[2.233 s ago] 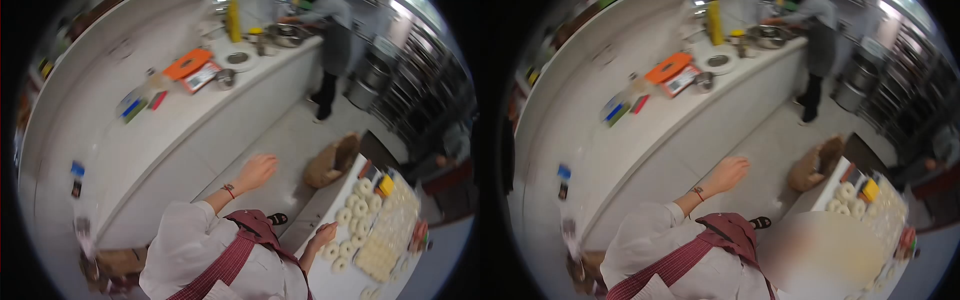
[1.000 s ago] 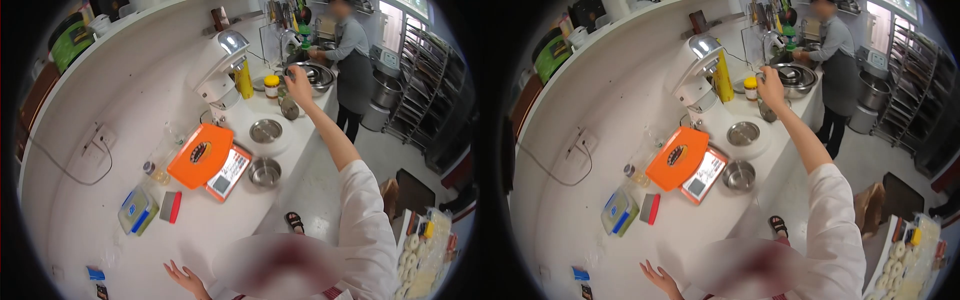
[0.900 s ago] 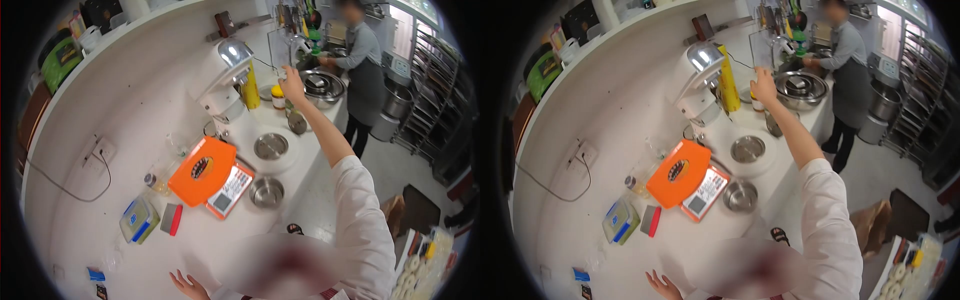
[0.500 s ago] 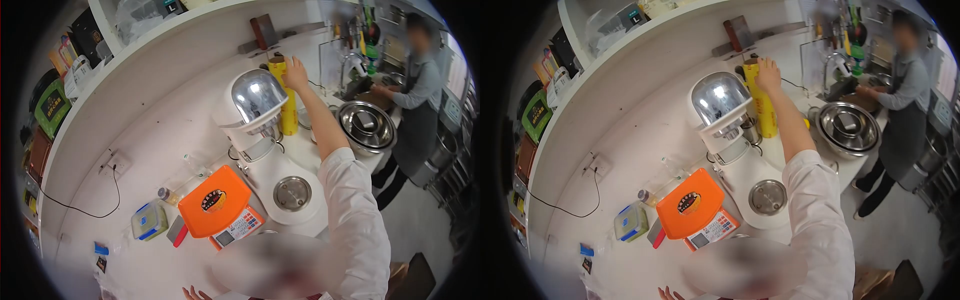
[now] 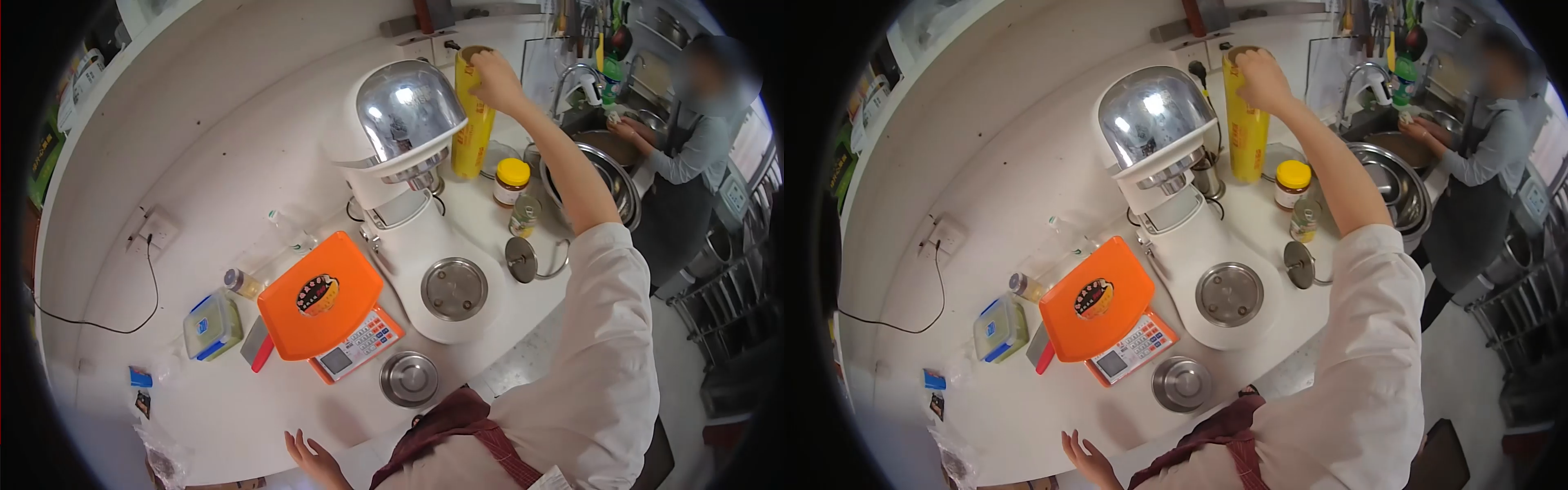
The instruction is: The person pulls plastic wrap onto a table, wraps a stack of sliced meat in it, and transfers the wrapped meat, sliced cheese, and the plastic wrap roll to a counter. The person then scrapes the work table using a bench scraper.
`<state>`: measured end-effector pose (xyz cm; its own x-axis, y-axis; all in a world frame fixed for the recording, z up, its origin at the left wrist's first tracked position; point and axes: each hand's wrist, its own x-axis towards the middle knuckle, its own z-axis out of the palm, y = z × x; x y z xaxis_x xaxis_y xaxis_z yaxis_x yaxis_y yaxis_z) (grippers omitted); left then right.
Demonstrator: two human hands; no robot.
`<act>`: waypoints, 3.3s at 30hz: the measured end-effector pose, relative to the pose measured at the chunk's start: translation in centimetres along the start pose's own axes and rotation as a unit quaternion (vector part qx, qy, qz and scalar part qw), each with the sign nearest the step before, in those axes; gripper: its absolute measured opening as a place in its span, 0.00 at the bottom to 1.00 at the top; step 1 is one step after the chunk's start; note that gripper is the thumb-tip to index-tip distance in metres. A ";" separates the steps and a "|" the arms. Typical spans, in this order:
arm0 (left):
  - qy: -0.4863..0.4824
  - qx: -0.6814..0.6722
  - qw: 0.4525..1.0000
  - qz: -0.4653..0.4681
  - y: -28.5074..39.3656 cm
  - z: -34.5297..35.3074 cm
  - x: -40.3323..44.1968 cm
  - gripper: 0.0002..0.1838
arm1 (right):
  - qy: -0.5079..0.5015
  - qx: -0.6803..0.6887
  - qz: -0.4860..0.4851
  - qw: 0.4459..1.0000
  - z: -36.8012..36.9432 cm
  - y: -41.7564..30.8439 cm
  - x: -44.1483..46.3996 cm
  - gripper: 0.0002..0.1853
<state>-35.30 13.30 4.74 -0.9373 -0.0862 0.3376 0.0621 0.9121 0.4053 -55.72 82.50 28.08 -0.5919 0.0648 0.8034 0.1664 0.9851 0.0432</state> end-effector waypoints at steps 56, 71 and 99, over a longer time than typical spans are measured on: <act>-0.865 0.022 -0.111 0.488 -27.9 -19.2 -61.6 0.20 | 0.716 -0.329 0.602 0.128 -58.0 -125.3 -85.3 0.19; -0.847 0.036 -0.139 0.513 -26.6 -21.1 -66.3 0.42 | 0.679 -0.341 0.647 0.064 -60.6 -125.8 -86.5 0.14; -0.530 -0.181 -0.153 0.814 -30.8 -23.6 -74.6 0.25 | 0.623 -0.352 0.671 0.194 -71.5 -124.7 -81.8 0.15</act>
<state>40.76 -17.81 -12.89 0.9850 -0.1597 0.0647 -0.1610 -0.7192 0.6759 28.36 -57.02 -0.52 0.9344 -0.3327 -0.1275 -0.1624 -0.0791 -0.9836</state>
